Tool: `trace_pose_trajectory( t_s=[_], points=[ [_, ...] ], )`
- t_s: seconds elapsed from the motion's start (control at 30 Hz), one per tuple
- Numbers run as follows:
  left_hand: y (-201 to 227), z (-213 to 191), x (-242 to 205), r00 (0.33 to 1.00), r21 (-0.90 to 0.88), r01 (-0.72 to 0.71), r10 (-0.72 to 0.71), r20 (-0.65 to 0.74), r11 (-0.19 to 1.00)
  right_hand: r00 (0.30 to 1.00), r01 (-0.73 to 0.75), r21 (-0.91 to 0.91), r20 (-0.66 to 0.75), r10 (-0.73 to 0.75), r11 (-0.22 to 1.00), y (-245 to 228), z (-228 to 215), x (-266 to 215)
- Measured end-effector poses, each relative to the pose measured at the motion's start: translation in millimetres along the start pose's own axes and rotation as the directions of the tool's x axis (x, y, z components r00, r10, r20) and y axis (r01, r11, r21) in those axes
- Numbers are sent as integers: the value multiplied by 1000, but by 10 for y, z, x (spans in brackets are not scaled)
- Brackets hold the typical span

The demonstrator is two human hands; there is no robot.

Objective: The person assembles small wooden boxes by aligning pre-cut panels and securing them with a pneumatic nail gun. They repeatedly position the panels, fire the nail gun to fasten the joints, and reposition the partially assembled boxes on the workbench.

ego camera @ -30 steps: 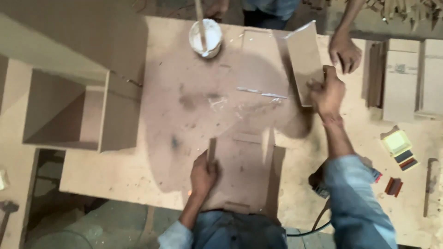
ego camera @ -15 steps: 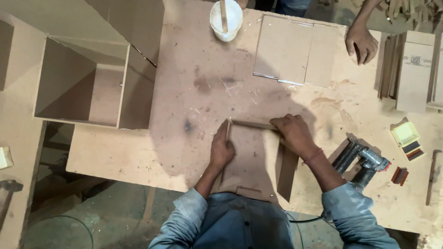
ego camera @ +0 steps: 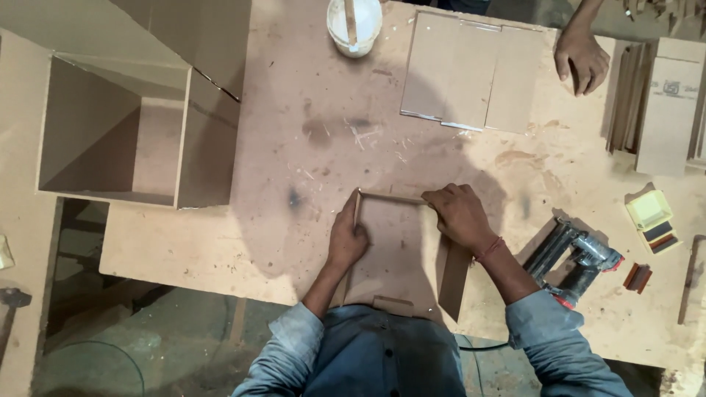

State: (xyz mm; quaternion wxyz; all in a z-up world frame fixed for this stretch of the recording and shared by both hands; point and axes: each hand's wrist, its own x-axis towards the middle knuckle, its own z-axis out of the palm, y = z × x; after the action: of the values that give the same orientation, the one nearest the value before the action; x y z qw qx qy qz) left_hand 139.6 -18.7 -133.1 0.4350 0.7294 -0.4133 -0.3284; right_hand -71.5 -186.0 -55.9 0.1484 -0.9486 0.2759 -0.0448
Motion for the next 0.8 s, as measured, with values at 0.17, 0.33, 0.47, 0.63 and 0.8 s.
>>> trace_pose_trajectory(
  t_s=[0.17,0.33,0.47,0.63,0.8],
  points=[
    [-39,2,9,998,13,-61,61,-14,998,994,96,-36,-46,-97,995,56,83,-42],
    [-41,1,-2,1000,9,-12,12,7,1000,995,91,-16,-45,-91,996,58,131,-60],
    [31,-19,11,999,49,-51,51,-4,997,997,68,-94,-23,-71,993,-22,88,-48],
    [90,-38,-7,1000,50,22,-23,8,998,893,-110,-13,-441,93,994,-174,43,-400],
    [120,-34,21,988,36,-150,151,-42,988,664,-536,491,-257,702,687,-319,258,-780]
  ],
)
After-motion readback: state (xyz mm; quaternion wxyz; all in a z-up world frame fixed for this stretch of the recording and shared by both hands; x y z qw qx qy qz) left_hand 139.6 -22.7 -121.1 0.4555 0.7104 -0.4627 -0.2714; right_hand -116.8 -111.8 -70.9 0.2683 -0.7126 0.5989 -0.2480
